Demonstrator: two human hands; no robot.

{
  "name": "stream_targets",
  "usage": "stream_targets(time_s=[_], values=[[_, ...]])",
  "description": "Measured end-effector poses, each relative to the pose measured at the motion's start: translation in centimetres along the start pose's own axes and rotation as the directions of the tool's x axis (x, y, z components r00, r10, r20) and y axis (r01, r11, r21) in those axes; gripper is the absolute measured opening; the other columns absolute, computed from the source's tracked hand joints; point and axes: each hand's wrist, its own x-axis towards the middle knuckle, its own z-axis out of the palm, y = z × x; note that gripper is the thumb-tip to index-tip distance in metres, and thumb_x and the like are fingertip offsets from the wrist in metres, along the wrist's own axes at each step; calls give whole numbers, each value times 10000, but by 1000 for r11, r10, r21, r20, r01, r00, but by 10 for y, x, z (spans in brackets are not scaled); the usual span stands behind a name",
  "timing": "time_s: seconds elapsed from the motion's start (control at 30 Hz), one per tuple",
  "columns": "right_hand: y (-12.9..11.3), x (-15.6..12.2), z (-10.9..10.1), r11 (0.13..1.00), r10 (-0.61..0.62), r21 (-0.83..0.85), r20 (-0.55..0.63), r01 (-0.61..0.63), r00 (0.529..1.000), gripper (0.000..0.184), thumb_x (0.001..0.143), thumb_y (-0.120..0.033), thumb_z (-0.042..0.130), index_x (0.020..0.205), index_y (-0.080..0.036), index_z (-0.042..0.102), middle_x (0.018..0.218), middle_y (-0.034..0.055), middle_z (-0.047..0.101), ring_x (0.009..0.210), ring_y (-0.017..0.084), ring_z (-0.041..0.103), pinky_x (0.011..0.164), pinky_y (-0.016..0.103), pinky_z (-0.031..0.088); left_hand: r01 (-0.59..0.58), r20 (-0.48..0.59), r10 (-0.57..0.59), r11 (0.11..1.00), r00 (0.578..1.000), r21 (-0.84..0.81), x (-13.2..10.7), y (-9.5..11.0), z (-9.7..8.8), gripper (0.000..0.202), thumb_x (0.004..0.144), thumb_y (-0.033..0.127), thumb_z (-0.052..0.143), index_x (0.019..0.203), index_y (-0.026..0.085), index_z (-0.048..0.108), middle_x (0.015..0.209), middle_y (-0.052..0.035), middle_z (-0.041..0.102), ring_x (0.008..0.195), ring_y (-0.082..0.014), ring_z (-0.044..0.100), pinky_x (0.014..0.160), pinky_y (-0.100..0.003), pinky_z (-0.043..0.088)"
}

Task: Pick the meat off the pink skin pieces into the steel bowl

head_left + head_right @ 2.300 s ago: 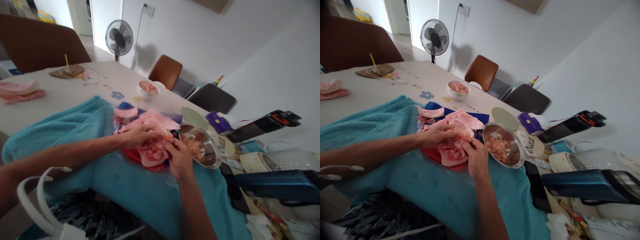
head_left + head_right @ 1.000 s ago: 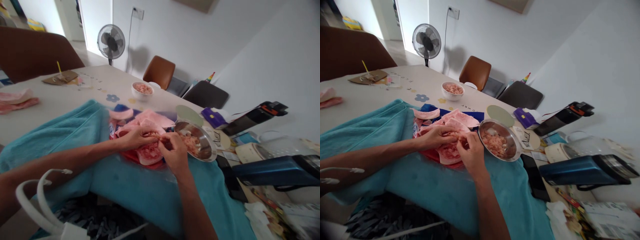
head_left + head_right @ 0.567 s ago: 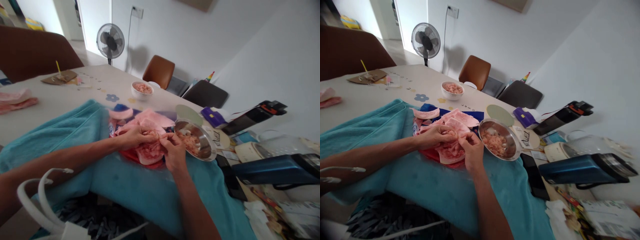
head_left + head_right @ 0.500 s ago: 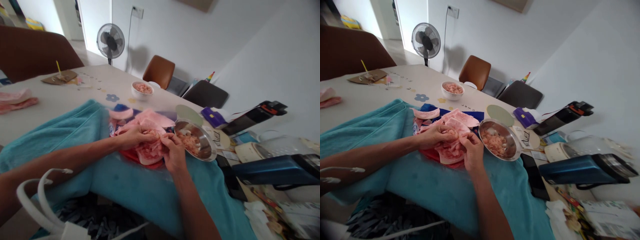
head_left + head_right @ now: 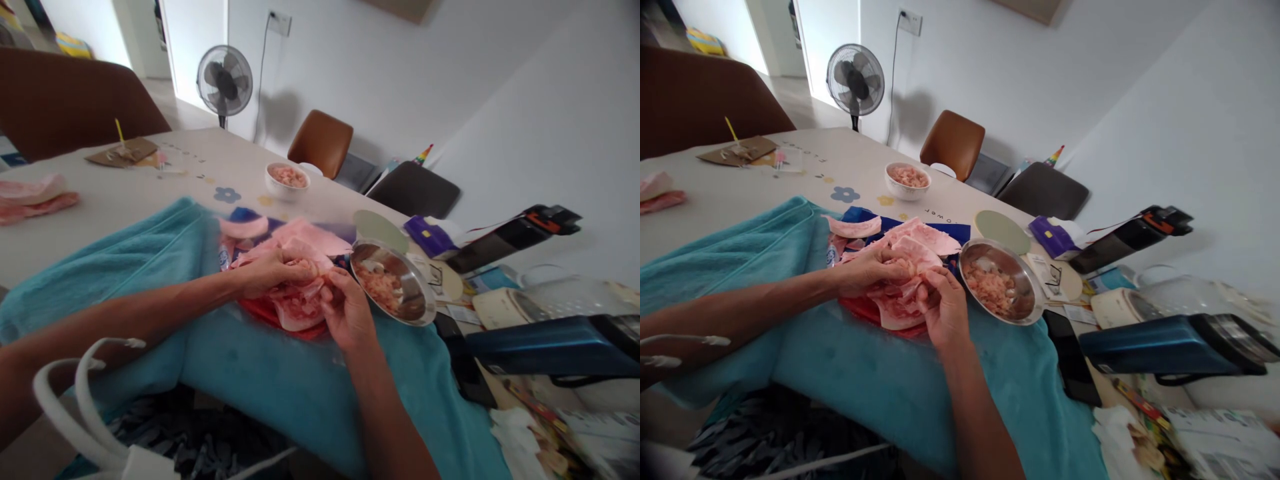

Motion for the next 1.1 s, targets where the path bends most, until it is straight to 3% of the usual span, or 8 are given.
stream_targets(time_s=[0.17, 0.37, 0.6, 0.77, 0.97, 1.1], values=[[-2, 1, -3, 992, 75, 92, 86, -83, 994, 213, 633, -233, 735, 678, -205, 529, 533, -88, 512, 434, 36, 433, 306, 90, 308, 23, 37, -22, 1000, 999, -9, 0, 2, -1, 334, 810, 329, 681, 606, 167, 471, 513, 52, 419, 367, -28, 344, 284, -142, 211], [0, 2, -10, 978, 80, 174, 178, -112, 981, 166, 664, -201, 719, 691, -193, 555, 535, -102, 479, 410, 24, 385, 264, 76, 281, 40, 3, -40, 999, 999, -26, -1, 5, 0, 268, 773, 321, 706, 651, 157, 533, 530, 56, 434, 366, -34, 353, 273, -146, 224], [-2, 3, -14, 956, 41, 272, 247, -110, 968, 133, 708, -189, 726, 696, -160, 597, 724, -53, 621, 428, -5, 397, 249, 61, 279, 27, 2, -27, 999, 1000, -32, 0, 3, -3, 255, 787, 265, 677, 611, 160, 525, 499, 66, 427, 366, -23, 332, 311, -139, 251], [-4, 5, -17, 954, 28, 288, 171, -77, 985, 160, 683, -186, 765, 702, -144, 611, 711, -48, 628, 423, -15, 413, 252, 42, 286, 45, 4, -45, 996, 999, -72, 0, 3, -7, 236, 784, 236, 673, 615, 157, 528, 494, 67, 431, 361, -21, 338, 316, -137, 273], [-17, 9, -25, 955, -100, 284, 15, 92, 995, 128, 683, -154, 740, 687, -139, 613, 709, -33, 647, 415, -23, 409, 268, 32, 295, 79, 106, -63, 985, 992, -155, -2, 13, -12, 112, 747, 216, 636, 679, 147, 582, 497, 35, 490, 316, -48, 340, 268, -178, 235], [-19, 7, -25, 959, -102, 271, 48, 85, 994, 103, 703, -162, 711, 691, -156, 609, 705, -35, 649, 410, -13, 403, 263, 42, 284, 54, -18, -59, 982, 998, -180, -2, 17, -11, 80, 733, 186, 657, 731, 147, 587, 548, 50, 467, 423, -53, 398, 365, -166, 325]])
